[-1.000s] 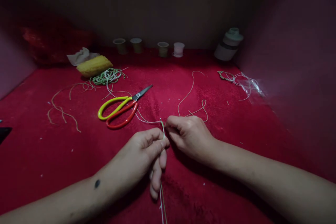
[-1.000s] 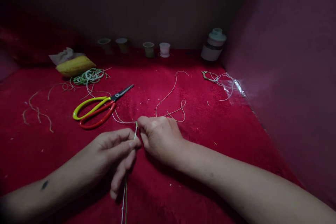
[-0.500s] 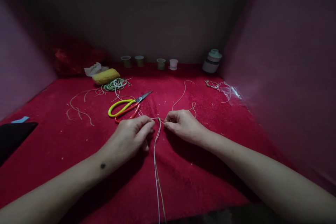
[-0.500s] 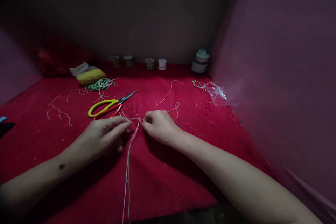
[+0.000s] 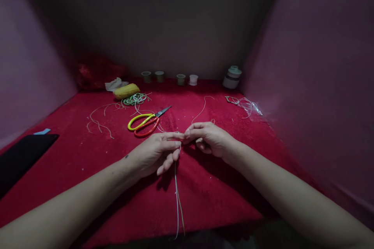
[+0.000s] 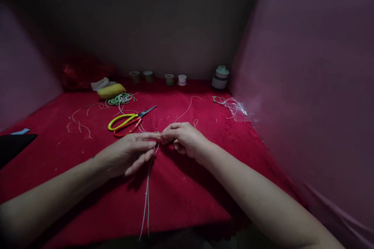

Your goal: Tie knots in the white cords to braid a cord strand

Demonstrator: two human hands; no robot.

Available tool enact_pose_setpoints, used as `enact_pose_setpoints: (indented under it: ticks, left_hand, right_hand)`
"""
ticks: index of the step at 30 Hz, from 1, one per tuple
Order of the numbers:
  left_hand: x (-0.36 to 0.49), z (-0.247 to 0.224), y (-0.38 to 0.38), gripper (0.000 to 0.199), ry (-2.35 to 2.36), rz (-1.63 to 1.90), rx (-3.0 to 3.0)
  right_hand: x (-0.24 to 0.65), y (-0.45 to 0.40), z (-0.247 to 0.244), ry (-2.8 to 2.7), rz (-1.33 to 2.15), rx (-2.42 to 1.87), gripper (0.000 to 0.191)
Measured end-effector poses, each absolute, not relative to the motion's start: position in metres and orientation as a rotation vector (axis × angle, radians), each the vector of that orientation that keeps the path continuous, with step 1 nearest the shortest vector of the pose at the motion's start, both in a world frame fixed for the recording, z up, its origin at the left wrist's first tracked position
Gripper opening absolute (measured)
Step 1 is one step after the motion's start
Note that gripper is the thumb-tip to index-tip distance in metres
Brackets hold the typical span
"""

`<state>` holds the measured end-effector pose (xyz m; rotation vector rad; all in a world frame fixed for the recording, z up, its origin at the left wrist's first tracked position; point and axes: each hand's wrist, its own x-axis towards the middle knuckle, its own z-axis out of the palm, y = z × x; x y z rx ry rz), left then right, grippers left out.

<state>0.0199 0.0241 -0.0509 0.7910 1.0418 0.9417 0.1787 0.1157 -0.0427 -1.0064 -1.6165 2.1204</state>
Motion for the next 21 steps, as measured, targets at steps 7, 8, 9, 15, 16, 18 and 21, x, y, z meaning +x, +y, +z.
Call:
enact_pose_setpoints:
  ticks: [7,8,9,15,16,18,21]
  left_hand:
    - [0.033,-0.056,0.020,0.028,0.803,0.949,0.646]
    - [0.033,-0.056,0.019,0.023,0.806,0.917,0.634]
    - [0.033,-0.054,0.018,0.017,0.814,0.868,0.637]
    - [0.011,-0.023,0.010,0.017,0.991,0.555,0.962]
    - [0.004,-0.016,0.009,0.018,1.057,0.542,1.028]
    - [-0.009,-0.005,0.009,0.021,1.199,0.547,1.173]
    - [-0.025,0.004,0.011,0.023,1.399,0.601,1.338]
  right_hand:
    - [0.180,0.114,-0.043,-1.425,2.328,-0.916,0.006]
    - [0.181,0.115,-0.045,-1.424,2.351,-0.901,0.006]
    - [0.181,0.117,-0.046,-1.424,2.370,-0.898,0.007]
    - [0.187,0.124,-0.051,-1.513,2.346,-0.871,0.007]
    - [0.187,0.124,-0.051,-1.537,2.313,-0.880,0.008]
    - [0.187,0.123,-0.052,-1.570,2.231,-0.920,0.009]
    - [0.185,0.121,-0.054,-1.580,2.114,-0.947,0.011]
